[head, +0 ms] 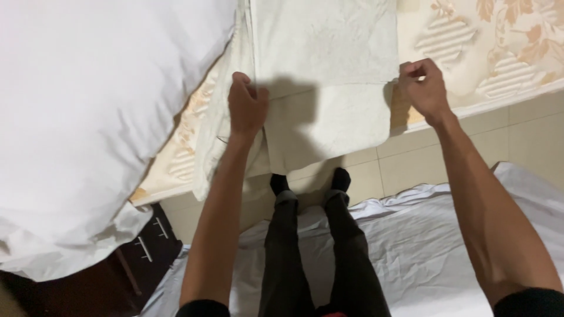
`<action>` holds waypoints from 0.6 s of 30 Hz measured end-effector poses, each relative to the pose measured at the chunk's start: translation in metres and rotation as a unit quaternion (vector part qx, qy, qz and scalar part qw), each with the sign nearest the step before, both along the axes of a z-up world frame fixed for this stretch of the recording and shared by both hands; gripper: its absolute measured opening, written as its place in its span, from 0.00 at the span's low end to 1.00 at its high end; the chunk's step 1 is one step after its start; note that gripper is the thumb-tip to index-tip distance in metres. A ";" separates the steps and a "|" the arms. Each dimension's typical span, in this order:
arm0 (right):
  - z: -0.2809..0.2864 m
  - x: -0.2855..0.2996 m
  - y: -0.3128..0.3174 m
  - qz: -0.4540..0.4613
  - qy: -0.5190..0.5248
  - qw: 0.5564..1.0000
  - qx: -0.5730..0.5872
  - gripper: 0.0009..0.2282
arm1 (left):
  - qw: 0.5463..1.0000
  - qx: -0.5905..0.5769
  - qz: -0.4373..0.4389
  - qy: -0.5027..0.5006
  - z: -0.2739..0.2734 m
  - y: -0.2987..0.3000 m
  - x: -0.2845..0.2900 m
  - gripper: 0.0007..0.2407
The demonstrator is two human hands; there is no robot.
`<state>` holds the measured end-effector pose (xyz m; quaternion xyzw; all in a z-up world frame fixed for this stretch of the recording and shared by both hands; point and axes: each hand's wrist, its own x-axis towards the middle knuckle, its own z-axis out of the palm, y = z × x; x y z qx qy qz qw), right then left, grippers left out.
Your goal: The person picks up a white towel from a bed, shakes it out, and folds it neatly by hand. They then place the folded towel on a bedside table.
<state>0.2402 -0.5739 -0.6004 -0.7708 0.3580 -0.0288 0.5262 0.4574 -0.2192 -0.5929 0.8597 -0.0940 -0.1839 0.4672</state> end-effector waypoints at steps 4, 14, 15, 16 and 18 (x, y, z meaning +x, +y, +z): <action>0.003 0.022 -0.015 -0.019 0.034 0.999 -0.030 0.07 | 0.985 0.042 -0.044 -0.163 0.006 -0.010 0.025 0.12; 0.000 0.141 -0.063 -0.003 -0.054 0.999 0.000 0.14 | 0.963 0.014 -0.033 -0.268 -0.006 -0.083 0.116 0.15; 0.007 0.165 -0.067 0.006 -0.044 0.999 -0.010 0.15 | 0.971 0.007 -0.004 -0.238 -0.003 -0.089 0.129 0.17; -0.007 0.180 -0.076 0.014 -0.050 0.999 -0.011 0.15 | 0.970 0.009 0.003 -0.244 -0.007 -0.095 0.141 0.17; -0.034 0.186 -0.092 0.028 -0.117 0.993 0.021 0.20 | 0.961 0.051 0.010 -0.270 -0.023 -0.110 0.146 0.20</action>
